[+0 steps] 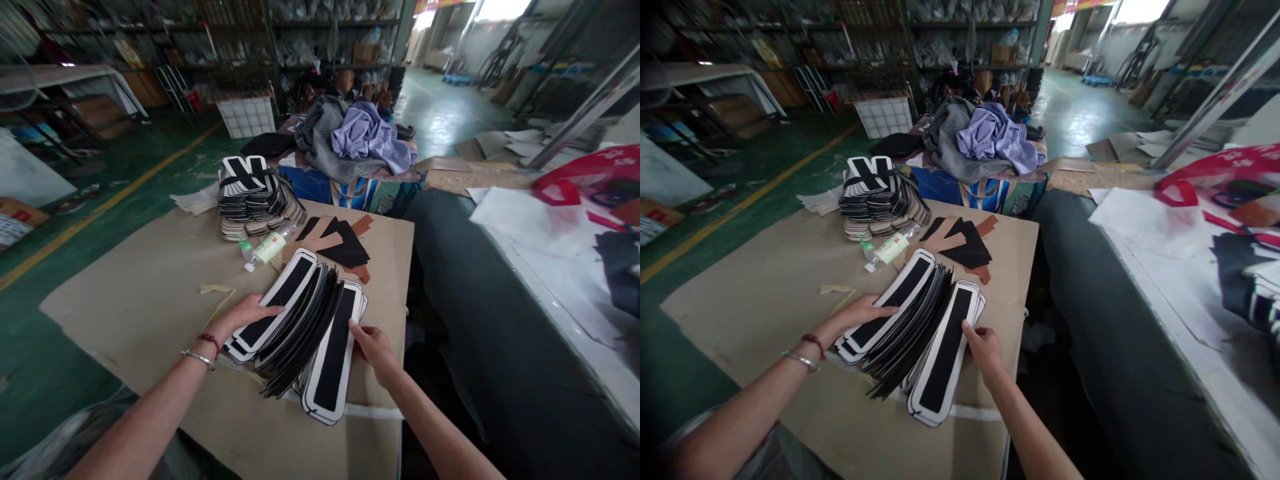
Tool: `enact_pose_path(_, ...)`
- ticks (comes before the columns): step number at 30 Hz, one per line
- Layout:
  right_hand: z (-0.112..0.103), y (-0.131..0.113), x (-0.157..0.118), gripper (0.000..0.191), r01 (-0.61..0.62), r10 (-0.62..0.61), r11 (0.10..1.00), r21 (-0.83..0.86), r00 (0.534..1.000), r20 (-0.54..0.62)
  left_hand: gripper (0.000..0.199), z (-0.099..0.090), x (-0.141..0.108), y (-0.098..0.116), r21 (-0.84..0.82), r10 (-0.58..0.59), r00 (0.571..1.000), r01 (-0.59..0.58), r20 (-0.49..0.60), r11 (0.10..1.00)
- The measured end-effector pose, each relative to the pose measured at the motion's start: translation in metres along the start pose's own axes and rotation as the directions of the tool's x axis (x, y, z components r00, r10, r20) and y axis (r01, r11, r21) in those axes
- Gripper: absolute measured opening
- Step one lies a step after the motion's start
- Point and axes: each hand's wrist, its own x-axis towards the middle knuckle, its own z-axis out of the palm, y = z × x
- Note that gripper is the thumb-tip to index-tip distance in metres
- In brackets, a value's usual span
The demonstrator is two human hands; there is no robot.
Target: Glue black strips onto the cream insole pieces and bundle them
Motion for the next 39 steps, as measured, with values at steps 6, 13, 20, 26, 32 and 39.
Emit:
enact_pose_path(6, 0.007, 0.0, 0.0, 0.051, -0.038, 0.04, 0.997, 0.06, 0.998, -0.037, 0.069, 0.004, 0.007, -0.002, -0.105, -0.018, 1.0, 0.019, 0.013, 0.994)
enact_pose_path(13, 0.016, -0.006, -0.006, 0.046, -0.082, 0.099, 0.982, 0.171, 0.991, -0.087, 0.068, 0.008, 0.008, 0.007, -0.158, -0.079, 0.996, 0.083, 0.035, 0.984)
enact_pose_path(20, 0.029, -0.021, -0.009, 0.039, -0.155, 0.175, 0.956, 0.249, 0.983, -0.058, 0.072, 0.018, 0.002, 0.011, -0.241, -0.119, 0.991, 0.132, 0.069, 0.962)
enact_pose_path(26, 0.038, -0.025, -0.009, 0.044, -0.169, 0.192, 0.968, 0.184, 0.975, -0.113, 0.069, 0.025, -0.002, 0.014, -0.243, -0.147, 0.989, 0.137, -0.021, 0.96)
enact_pose_path(32, 0.034, -0.037, -0.02, 0.048, -0.163, 0.178, 0.973, 0.162, 0.981, -0.082, 0.064, 0.028, -0.002, 0.014, -0.21, -0.18, 0.974, 0.148, -0.14, 0.966)
enact_pose_path(39, 0.036, -0.065, -0.051, 0.081, 0.123, -0.117, 0.986, 0.115, 0.992, -0.054, 0.058, 0.027, -0.008, 0.015, -0.194, -0.174, 0.948, 0.125, -0.266, 0.973)
